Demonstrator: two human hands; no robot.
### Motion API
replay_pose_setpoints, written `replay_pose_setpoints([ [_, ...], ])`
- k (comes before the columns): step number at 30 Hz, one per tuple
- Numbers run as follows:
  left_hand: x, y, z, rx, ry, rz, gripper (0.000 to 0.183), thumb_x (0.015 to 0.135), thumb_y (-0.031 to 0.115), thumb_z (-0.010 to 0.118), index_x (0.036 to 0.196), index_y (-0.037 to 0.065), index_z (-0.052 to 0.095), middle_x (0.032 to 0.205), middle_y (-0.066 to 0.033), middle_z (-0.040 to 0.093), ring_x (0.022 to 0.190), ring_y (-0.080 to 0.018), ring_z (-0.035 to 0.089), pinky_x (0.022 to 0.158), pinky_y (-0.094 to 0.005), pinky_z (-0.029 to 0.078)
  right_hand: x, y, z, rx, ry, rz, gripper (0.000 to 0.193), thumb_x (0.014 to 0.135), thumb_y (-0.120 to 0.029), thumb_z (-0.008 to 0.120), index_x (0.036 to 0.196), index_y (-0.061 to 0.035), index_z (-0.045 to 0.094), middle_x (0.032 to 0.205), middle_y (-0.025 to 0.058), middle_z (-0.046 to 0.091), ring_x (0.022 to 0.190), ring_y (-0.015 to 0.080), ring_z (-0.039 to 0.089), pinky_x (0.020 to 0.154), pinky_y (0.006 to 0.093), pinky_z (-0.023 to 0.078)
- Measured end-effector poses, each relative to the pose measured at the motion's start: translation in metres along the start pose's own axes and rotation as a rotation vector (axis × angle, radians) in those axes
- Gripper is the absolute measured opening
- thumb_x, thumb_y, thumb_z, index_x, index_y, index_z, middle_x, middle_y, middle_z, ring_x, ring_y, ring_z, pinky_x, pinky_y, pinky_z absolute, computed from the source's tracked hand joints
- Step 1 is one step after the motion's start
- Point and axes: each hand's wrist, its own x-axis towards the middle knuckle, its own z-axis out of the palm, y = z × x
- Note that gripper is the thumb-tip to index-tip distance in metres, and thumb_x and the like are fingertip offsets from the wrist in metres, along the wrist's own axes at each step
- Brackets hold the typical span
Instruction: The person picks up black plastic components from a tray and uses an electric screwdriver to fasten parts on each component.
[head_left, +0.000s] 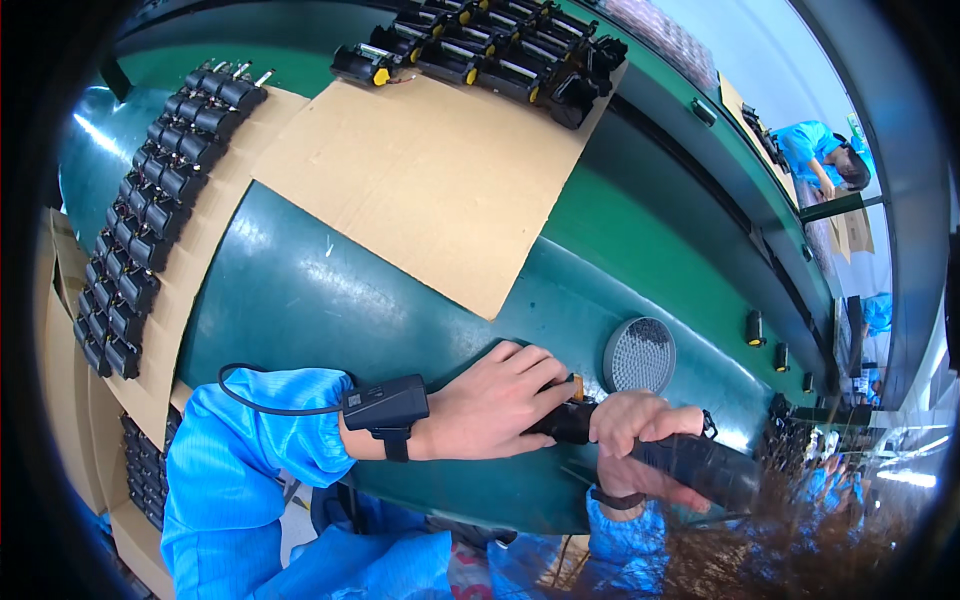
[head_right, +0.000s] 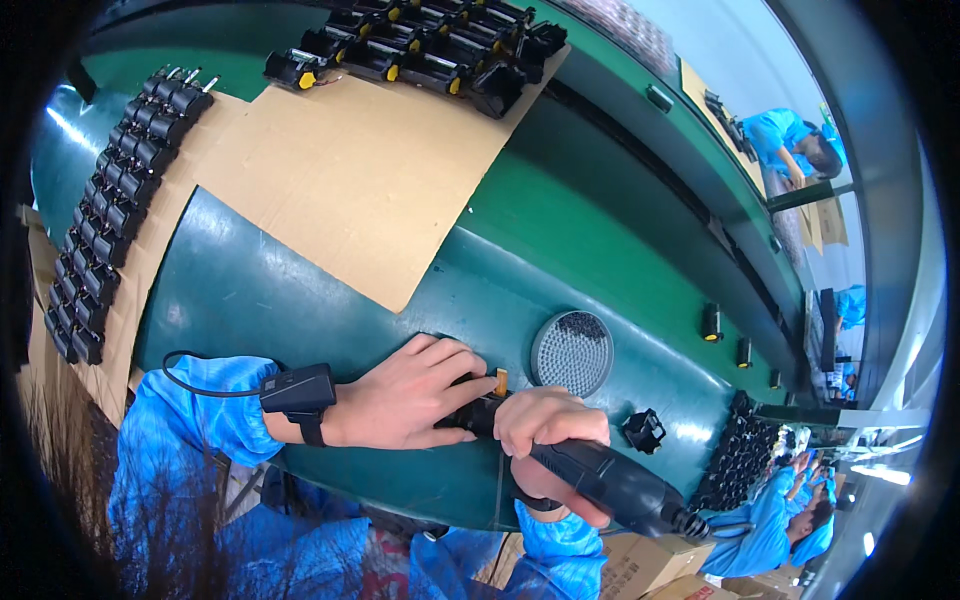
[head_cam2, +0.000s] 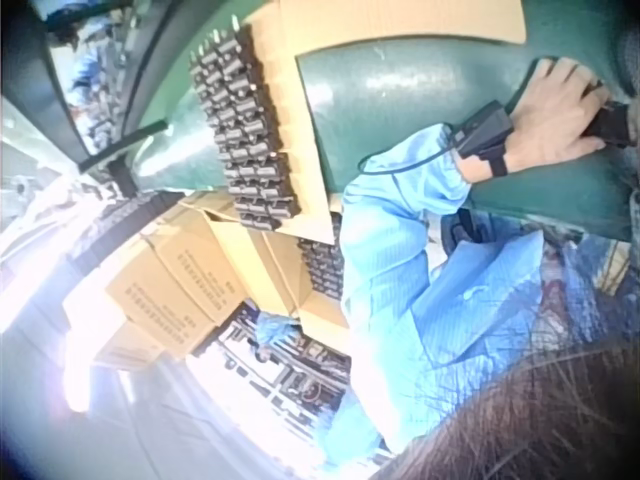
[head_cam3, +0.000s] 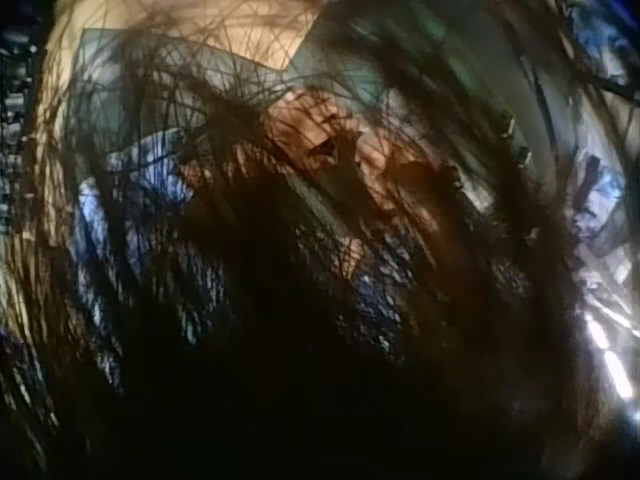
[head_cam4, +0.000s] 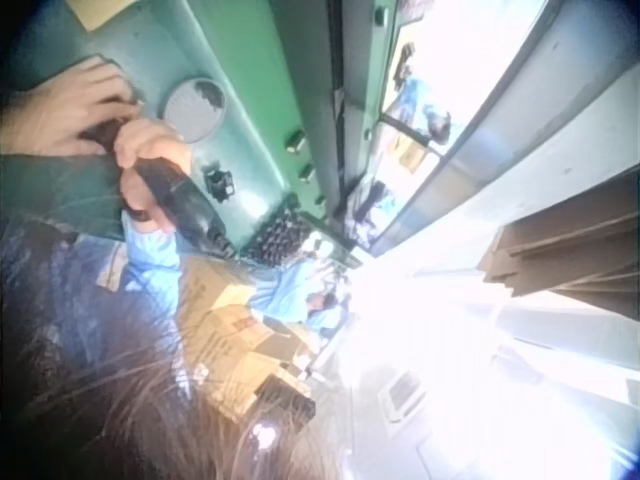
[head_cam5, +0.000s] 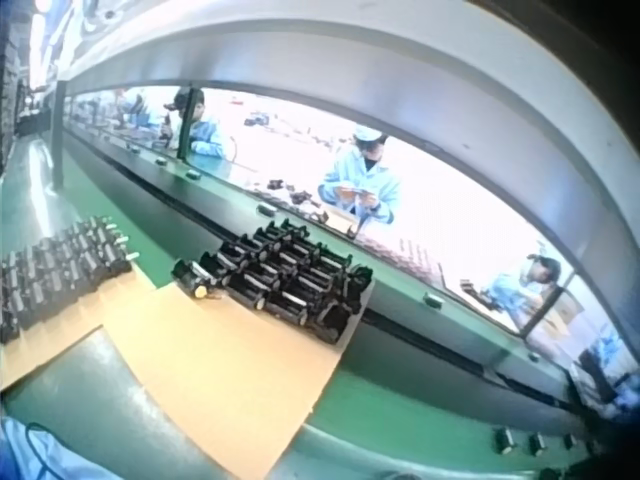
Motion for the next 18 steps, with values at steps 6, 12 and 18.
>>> replay_pose_setpoints([
  [6,-0.001,0.002,0.003,0.033,0.018,-0.008,0.065,0.086,0.039,0.082,0.139,0.005,0.064,0.130,-0.0099,0.059,0.131,-0.0292,0.052,0.110,-0.0472,0.037,0.003,0.005,-0.002,0.015,-0.061,-0.007,0.096,0.079,-0.097,0.056,0.102,-0.0040,0.054,0.066,0.0078,0.059,0.053,0.0218,0.057,0.050,0.0353,0.050],
  [12,0.002,0.006,0.001,0.090,0.007,-0.011,0.065,0.085,0.039,0.084,0.139,0.007,0.065,0.129,-0.0093,0.060,0.130,-0.0291,0.052,0.110,-0.0464,0.037,-0.003,-0.014,0.000,-0.004,0.165,-0.023,0.090,0.083,-0.095,0.053,0.101,-0.0071,0.049,0.067,0.0064,0.053,0.053,0.0188,0.052,0.049,0.0344,0.044],
  [18,0.001,0.006,-0.001,0.090,0.005,-0.022,0.065,0.084,0.038,0.086,0.137,0.006,0.067,0.132,-0.0091,0.060,0.128,-0.0295,0.053,0.109,-0.0465,0.038,-0.005,-0.060,-0.049,-0.041,0.320,-0.282,0.087,0.088,-0.094,0.046,0.103,-0.0079,0.050,0.068,0.0042,0.053,0.051,0.0161,0.051,0.047,0.0306,0.043],
])
